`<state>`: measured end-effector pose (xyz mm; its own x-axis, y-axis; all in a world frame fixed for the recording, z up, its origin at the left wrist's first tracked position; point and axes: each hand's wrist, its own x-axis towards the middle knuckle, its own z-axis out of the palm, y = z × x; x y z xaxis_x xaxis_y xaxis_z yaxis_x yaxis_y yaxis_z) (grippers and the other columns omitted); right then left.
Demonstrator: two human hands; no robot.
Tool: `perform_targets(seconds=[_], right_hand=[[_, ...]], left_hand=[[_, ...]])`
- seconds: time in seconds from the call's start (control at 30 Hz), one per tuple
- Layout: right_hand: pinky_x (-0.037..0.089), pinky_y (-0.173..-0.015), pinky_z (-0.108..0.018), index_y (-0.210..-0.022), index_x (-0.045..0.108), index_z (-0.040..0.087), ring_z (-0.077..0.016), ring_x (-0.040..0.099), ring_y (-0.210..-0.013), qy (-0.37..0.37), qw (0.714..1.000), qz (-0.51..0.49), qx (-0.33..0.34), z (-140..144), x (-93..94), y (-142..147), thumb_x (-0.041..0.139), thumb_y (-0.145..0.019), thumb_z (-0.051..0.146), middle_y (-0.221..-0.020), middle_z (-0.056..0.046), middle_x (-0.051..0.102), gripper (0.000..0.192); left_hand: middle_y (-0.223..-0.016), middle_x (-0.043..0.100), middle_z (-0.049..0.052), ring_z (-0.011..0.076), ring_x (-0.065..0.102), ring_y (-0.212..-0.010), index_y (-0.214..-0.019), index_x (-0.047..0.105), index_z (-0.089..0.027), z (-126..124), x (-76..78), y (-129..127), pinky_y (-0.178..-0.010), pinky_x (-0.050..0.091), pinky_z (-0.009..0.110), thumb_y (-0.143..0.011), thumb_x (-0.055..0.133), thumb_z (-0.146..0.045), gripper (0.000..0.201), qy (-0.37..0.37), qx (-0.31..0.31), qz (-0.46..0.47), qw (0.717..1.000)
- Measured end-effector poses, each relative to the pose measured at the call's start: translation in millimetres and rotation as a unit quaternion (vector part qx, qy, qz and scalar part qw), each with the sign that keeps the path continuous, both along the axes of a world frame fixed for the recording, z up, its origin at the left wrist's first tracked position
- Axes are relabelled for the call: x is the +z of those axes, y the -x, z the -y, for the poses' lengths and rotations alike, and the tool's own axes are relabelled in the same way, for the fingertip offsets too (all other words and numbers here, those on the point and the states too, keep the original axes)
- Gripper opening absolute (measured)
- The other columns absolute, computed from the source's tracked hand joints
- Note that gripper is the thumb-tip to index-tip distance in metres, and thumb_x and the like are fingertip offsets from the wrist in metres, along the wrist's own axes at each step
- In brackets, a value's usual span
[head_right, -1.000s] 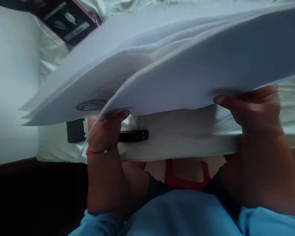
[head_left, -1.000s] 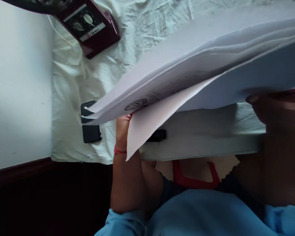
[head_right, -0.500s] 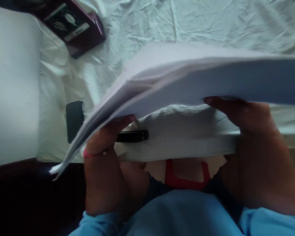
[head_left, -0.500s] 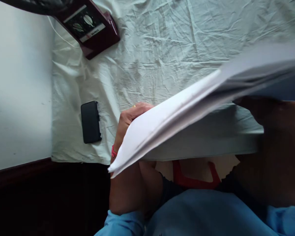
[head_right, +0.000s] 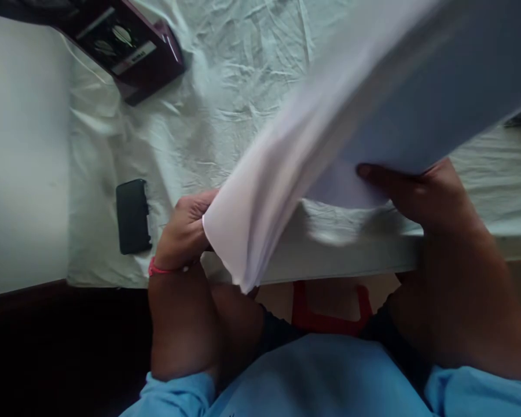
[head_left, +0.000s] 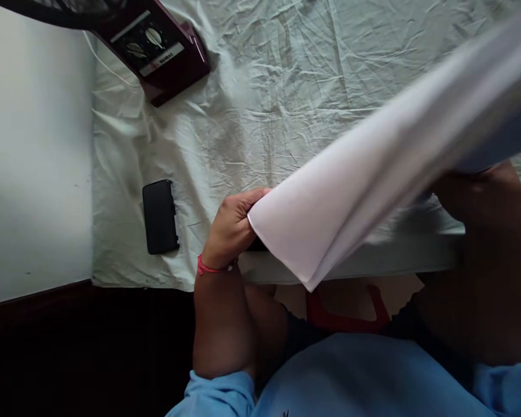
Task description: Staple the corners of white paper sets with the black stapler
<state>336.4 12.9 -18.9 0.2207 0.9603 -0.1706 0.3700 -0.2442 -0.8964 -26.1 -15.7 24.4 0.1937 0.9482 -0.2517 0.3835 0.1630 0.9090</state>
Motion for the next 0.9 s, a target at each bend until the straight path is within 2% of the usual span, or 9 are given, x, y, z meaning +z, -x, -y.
perform_targets(seconds=[0.1,0.17,0.23,0.3,0.4,0.5,0.6,0.7,0.9], right_hand=[[0.061,-0.100,-0.041,-0.103,0.077,0.018,-0.0235,0.069,-0.109,0.007,1.000,0.007,-0.004,0,9.2,0,0.098,-0.061,0.057,-0.115,-0.007,0.076,0.061],[0.061,-0.088,-0.036,-0.098,0.079,0.018,-0.0215,0.071,-0.098,0.074,0.997,-0.002,0.023,-2,11.9,-4,0.098,-0.059,0.059,-0.110,-0.007,0.078,0.060],[0.060,-0.078,-0.031,-0.100,0.081,0.018,-0.0214,0.072,-0.093,0.156,0.986,-0.007,0.057,-5,11.5,-10,0.099,-0.057,0.062,-0.110,-0.007,0.079,0.064],[0.059,-0.072,-0.028,-0.104,0.082,0.019,-0.0209,0.072,-0.092,0.196,0.978,-0.021,0.071,-8,8.7,-15,0.100,-0.056,0.062,-0.113,-0.007,0.079,0.067],[0.059,-0.073,-0.024,-0.106,0.081,0.021,-0.0195,0.073,-0.095,0.174,0.982,-0.059,0.039,-8,3.4,-20,0.103,-0.055,0.056,-0.118,-0.006,0.079,0.065],[0.063,-0.080,-0.027,-0.103,0.081,0.023,-0.0206,0.075,-0.099,0.146,0.987,-0.070,-0.014,-3,1.1,-20,0.105,-0.053,0.048,-0.123,-0.005,0.078,0.061],[0.066,-0.091,-0.035,-0.101,0.082,0.024,-0.0244,0.075,-0.107,0.129,0.987,-0.086,-0.043,0,4.8,-18,0.105,-0.054,0.044,-0.127,-0.005,0.077,0.056],[0.067,-0.095,-0.038,-0.098,0.083,0.025,-0.0253,0.074,-0.109,0.132,0.985,-0.107,-0.042,0,12.6,-13,0.104,-0.054,0.040,-0.125,-0.005,0.078,0.051],[0.063,-0.066,-0.032,-0.086,0.082,0.022,-0.0242,0.075,-0.090,0.180,0.978,-0.083,-0.069,-1,20.6,-15,0.103,-0.048,0.041,-0.108,-0.007,0.080,0.048]], left_hand=[[-0.101,0.082,0.004,0.0273,0.074,-0.104,-0.094,0.083,-0.018,1,-2.1,-2,-0.089,0.059,0.031,-0.092,0.078,-0.037,0.019,-0.015,0.077,-0.020,0.997],[-0.101,0.083,0.006,0.0266,0.074,-0.102,-0.094,0.082,-0.017,2,-4.3,-2,-0.089,0.060,0.031,-0.095,0.076,-0.041,0.024,0.005,0.108,-0.028,0.994],[-0.098,0.082,0.007,0.0247,0.074,-0.094,-0.094,0.081,-0.016,2,-7.5,0,-0.081,0.059,0.030,-0.096,0.074,-0.043,0.028,0.037,0.092,-0.031,0.995],[-0.095,0.082,0.007,0.0233,0.073,-0.088,-0.093,0.080,-0.016,2,-10.3,1,-0.075,0.058,0.029,-0.093,0.075,-0.043,0.028,0.056,0.075,-0.042,0.995],[-0.095,0.082,0.006,0.0244,0.075,-0.094,-0.093,0.080,-0.017,2,-11.0,-1,-0.084,0.060,0.030,-0.089,0.078,-0.041,0.025,0.064,0.066,-0.013,0.996],[-0.099,0.083,0.006,0.0262,0.076,-0.104,-0.095,0.080,-0.018,2,-8.1,-3,-0.093,0.061,0.033,-0.088,0.080,-0.041,0.024,0.056,0.079,0.028,0.995],[-0.105,0.084,0.007,0.0283,0.075,-0.112,-0.100,0.080,-0.018,2,-5.9,-4,-0.096,0.060,0.034,-0.091,0.079,-0.044,0.028,0.040,0.089,0.018,0.995],[-0.109,0.083,0.008,0.0291,0.074,-0.112,-0.105,0.079,-0.017,1,-6.0,-2,-0.098,0.058,0.036,-0.097,0.073,-0.050,0.034,0.032,0.053,-0.018,0.998],[-0.108,0.081,0.009,0.0283,0.072,-0.101,-0.109,0.076,-0.017,1,-1.7,-3,-0.090,0.053,0.038,-0.101,0.064,-0.050,0.036,-0.003,-0.026,-0.173,0.985]])
